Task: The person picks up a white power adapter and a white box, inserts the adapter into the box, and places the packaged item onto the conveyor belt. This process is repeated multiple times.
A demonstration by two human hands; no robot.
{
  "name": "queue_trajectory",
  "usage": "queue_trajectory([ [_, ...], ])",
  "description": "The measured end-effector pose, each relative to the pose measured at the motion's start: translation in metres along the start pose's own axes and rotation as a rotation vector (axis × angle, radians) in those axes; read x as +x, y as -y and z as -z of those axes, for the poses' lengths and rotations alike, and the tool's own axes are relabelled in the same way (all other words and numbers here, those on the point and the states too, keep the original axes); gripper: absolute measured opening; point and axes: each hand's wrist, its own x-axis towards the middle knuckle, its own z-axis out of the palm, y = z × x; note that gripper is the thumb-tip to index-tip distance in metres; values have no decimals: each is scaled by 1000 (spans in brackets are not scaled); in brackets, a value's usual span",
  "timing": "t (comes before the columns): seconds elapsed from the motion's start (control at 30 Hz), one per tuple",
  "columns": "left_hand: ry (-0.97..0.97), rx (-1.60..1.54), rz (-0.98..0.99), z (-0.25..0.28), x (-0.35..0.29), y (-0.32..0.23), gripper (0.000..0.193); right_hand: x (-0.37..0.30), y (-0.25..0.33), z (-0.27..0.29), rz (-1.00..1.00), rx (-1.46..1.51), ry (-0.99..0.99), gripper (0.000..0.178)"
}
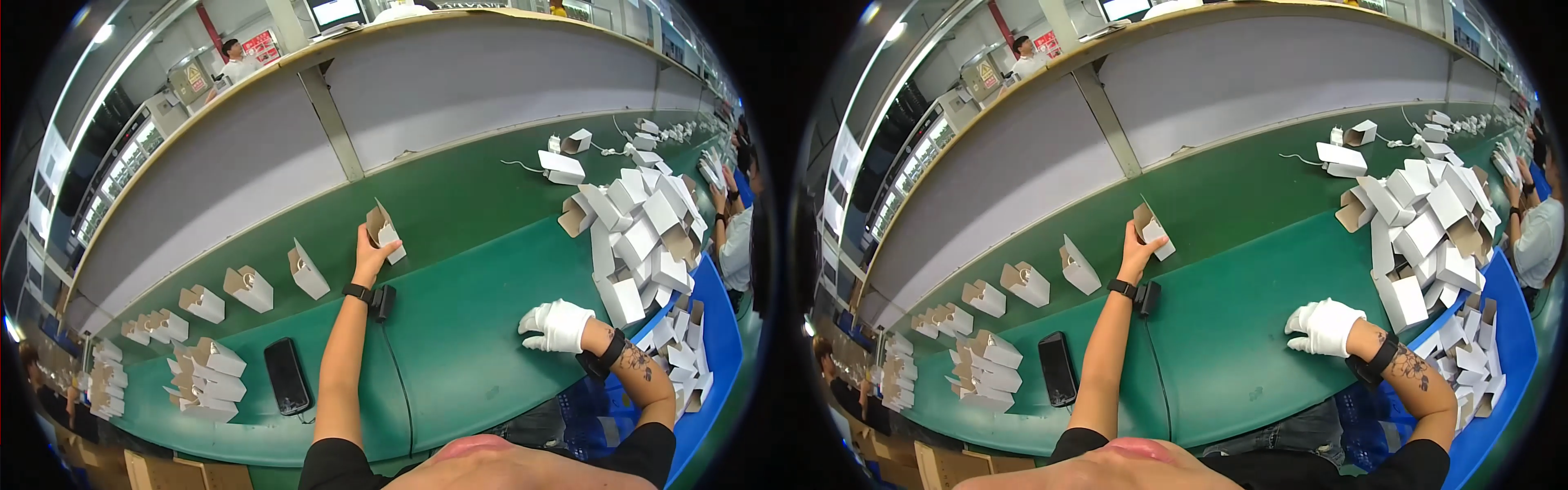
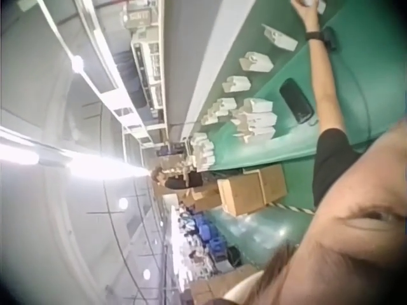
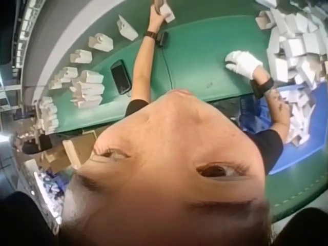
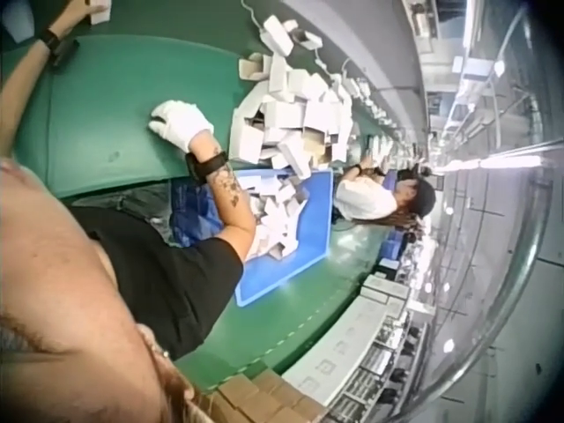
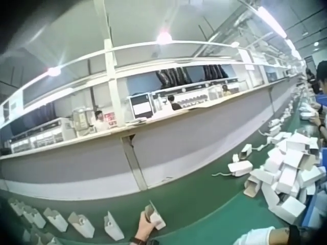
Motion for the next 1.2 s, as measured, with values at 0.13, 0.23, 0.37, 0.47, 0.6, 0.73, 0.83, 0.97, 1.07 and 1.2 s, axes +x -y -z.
queue_trajectory([
  [0.13,-506,694,-430,-23,-15,-28,65,1,8,13,-186,173,52,34],
  [0.23,-512,589,-574,-54,-32,-79,62,6,2,10,-282,300,78,34],
  [0.37,170,-102,-230,-96,-50,-108,34,26,-10,-1,-356,501,89,36],
  [0.47,580,-442,213,-128,-55,-96,25,56,-20,0,-447,691,74,39],
  [0.6,573,-433,296,-161,-53,-40,24,98,-58,-10,-448,1245,-407,38],
  [0.73,538,-326,247,-173,-59,1,19,115,-88,-24,-338,1605,-612,39],
  [0.83,602,-138,84,-175,-61,11,16,116,-91,-42,-275,1475,-591,39],
  [0.97,589,-69,92,-178,-62,10,12,106,-78,-41,-318,1297,-624,39],
  [1.07,570,-107,85,-178,-62,14,11,107,-75,-38,-315,1257,-567,42],
  [1.2,554,-76,86,-179,-62,15,10,106,-71,-35,-312,1214,-564,43],
])
